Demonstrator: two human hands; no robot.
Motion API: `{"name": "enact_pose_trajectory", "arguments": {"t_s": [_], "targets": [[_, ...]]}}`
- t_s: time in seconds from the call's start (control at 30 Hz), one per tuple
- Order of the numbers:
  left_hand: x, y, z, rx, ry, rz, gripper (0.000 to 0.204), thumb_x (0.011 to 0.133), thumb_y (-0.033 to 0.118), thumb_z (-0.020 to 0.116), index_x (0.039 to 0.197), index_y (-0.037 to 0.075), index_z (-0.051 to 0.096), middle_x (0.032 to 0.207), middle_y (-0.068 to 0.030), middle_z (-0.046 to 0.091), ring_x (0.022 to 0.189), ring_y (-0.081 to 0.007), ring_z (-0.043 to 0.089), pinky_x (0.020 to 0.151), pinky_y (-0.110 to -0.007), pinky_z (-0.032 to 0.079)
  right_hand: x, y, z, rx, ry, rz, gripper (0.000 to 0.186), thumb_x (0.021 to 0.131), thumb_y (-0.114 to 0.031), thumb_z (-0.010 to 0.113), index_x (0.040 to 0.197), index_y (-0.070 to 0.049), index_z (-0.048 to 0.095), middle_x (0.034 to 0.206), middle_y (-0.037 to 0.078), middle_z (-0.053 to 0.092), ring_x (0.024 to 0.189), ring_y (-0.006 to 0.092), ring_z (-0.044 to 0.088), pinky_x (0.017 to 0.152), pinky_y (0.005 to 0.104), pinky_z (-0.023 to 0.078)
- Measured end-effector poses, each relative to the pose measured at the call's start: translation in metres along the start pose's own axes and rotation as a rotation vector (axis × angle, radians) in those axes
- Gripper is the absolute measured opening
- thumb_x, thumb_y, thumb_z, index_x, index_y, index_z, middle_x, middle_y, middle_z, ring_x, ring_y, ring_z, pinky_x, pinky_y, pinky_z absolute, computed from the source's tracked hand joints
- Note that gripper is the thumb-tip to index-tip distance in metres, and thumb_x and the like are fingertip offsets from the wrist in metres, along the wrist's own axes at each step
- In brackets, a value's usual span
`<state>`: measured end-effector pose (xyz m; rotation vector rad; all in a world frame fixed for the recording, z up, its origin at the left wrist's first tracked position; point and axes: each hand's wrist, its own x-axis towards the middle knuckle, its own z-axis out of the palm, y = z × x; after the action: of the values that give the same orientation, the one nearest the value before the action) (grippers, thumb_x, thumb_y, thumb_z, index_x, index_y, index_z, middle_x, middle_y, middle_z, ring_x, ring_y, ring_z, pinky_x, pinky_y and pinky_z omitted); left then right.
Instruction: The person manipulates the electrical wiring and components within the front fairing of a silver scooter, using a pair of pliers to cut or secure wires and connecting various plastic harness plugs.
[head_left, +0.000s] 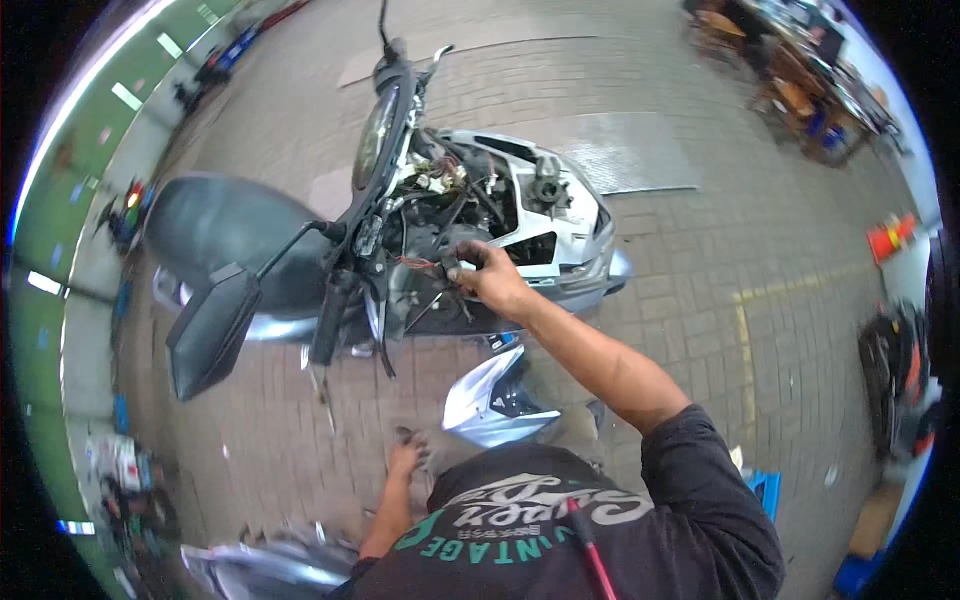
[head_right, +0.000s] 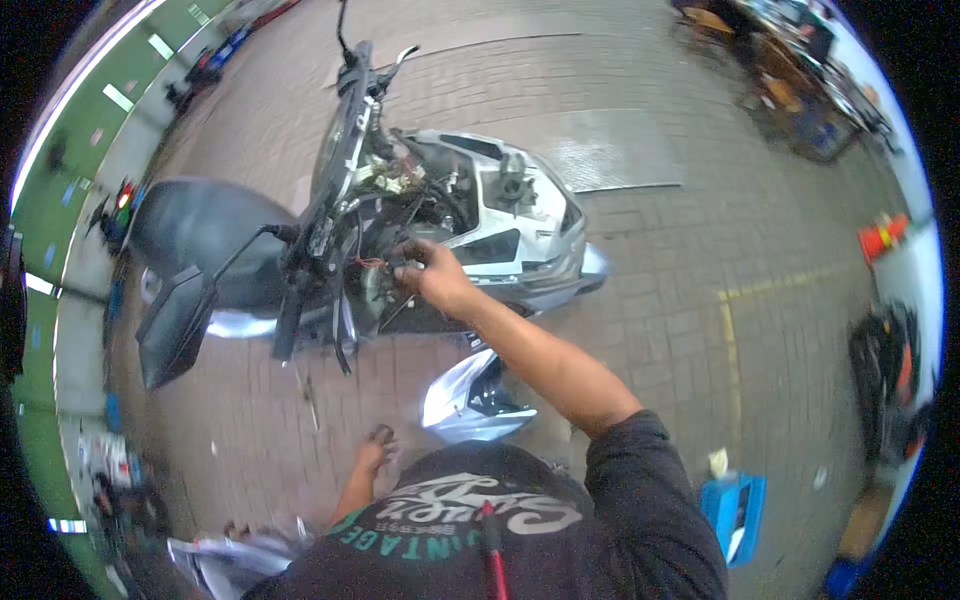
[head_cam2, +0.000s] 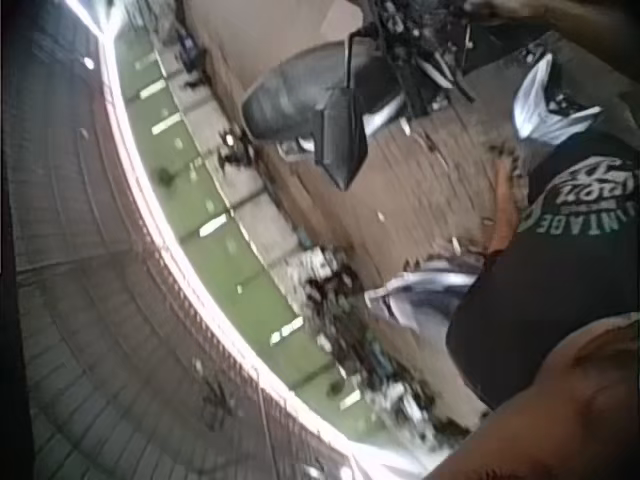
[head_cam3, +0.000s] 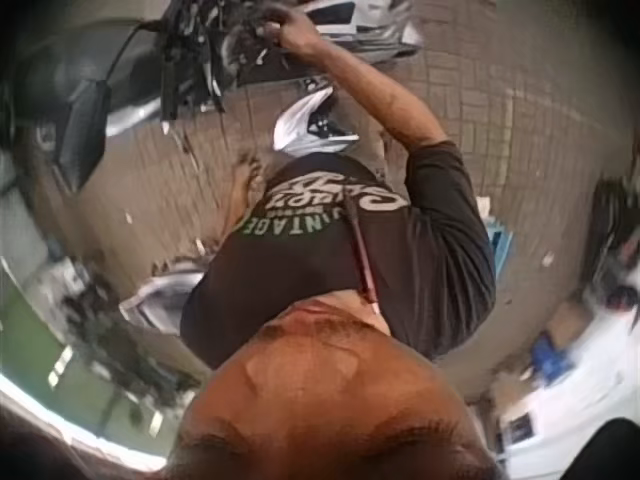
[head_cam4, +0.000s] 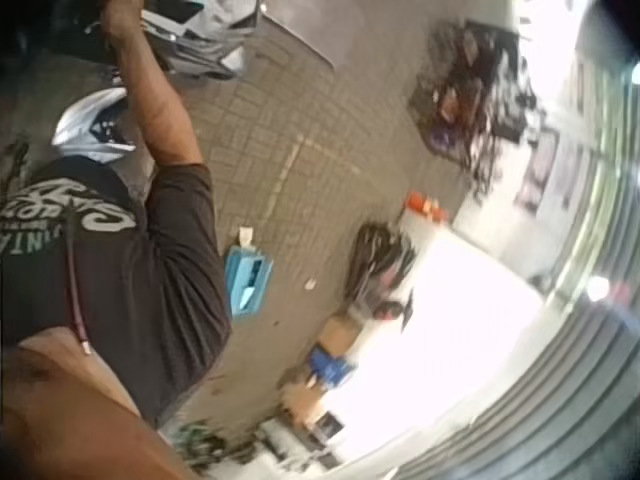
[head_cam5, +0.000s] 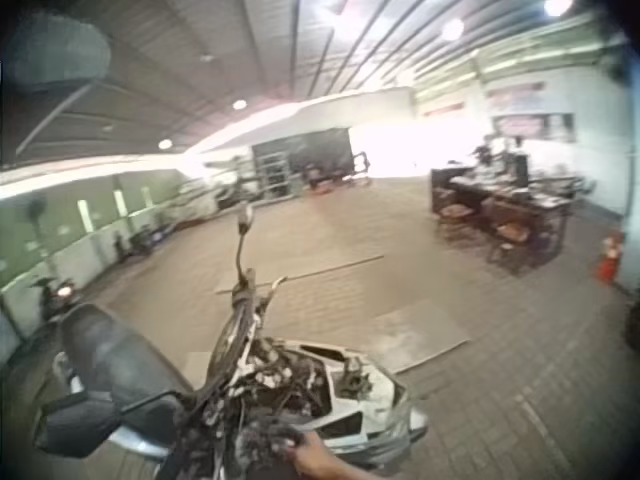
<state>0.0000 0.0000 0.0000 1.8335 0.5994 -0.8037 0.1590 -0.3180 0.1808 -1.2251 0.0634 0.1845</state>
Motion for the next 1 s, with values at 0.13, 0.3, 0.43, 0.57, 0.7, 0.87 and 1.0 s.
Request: {"name": "enact_pose_trajectory", "arguments": {"t_s": [0.13,0.3,0.43,0.57,0.7,0.87,1.0], "targets": [[-0.045,0.122,0.097,-0.088,0.019,0.278,0.043,0.09,0.029,0.05,0.123,0.002,0.047,0.101,-0.0092,0.061,0.084,-0.0187,0.061,0.071,-0.031,0.048,0.018,-0.006,-0.027,-0.282,-0.199,-0.102,0.034,0.074,-0.004,0.061,0.106,0.002,0.054,0.097,0.012,0.06,0.093,0.0198,0.056,0.084,0.0318,0.043],[-0.064,0.202,0.093,-0.522,0.292,0.427,0.047,0.091,0.037,0.047,0.124,0.004,0.046,0.115,-0.0119,0.054,0.098,-0.0199,0.055,0.076,-0.033,0.045,-0.016,-0.02,-0.032,-0.381,-0.336,-0.015,0.038,0.073,-0.005,0.059,0.111,0.0,0.054,0.105,0.015,0.059,0.101,0.0247,0.054,0.086,0.0338,0.042],[-0.042,0.244,0.1,-0.45,0.558,0.659,0.042,0.089,0.03,0.051,0.117,-0.001,0.051,0.115,-0.0155,0.053,0.099,-0.0261,0.054,0.081,-0.038,0.043,-0.017,-0.03,-0.069,-0.568,-0.413,0.007,0.041,0.076,-0.01,0.059,0.115,0.0,0.052,0.116,0.019,0.053,0.108,0.0283,0.051,0.091,0.0345,0.04],[-0.057,0.3,0.148,0.375,1.314,0.941,0.035,0.082,0.018,0.057,0.107,-0.007,0.054,0.108,-0.0204,0.055,0.094,-0.0315,0.055,0.084,-0.04,0.041,-0.005,-0.034,-0.132,-0.658,-0.401,0.096,0.039,0.079,-0.008,0.06,0.116,0.0,0.05,0.112,0.015,0.056,0.104,0.0218,0.054,0.091,0.0323,0.041],[-0.047,0.332,0.177,-0.253,0.834,0.923,0.029,0.082,0.014,0.056,0.103,-0.006,0.054,0.112,-0.0223,0.051,0.101,-0.0309,0.051,0.087,-0.042,0.039,-0.011,-0.047,-0.184,-0.598,-0.333,0.251,0.037,0.081,-0.009,0.061,0.114,0.001,0.051,0.11,0.015,0.058,0.102,0.0219,0.055,0.089,0.0327,0.042],[0.009,0.388,0.149,-1.457,0.337,0.648,0.044,0.09,0.029,0.05,0.121,0.0,0.041,0.124,-0.0136,0.046,0.109,-0.0276,0.049,0.095,-0.042,0.034,-0.001,-0.036,-0.262,-0.552,-0.275,0.36,0.033,0.083,-0.009,0.059,0.113,0.002,0.052,0.106,0.012,0.06,0.099,0.0182,0.056,0.086,0.0307,0.043],[0.038,0.403,0.144,-1.579,0.514,0.595,0.043,0.091,0.031,0.048,0.122,0.001,0.04,0.125,-0.0128,0.046,0.113,-0.0266,0.047,0.097,-0.042,0.034,-0.006,-0.048,-0.295,-0.503,-0.108,0.497,0.029,0.084,-0.007,0.056,0.111,0.003,0.052,0.103,0.009,0.061,0.093,0.0157,0.057,0.078,0.0284,0.046]]}}
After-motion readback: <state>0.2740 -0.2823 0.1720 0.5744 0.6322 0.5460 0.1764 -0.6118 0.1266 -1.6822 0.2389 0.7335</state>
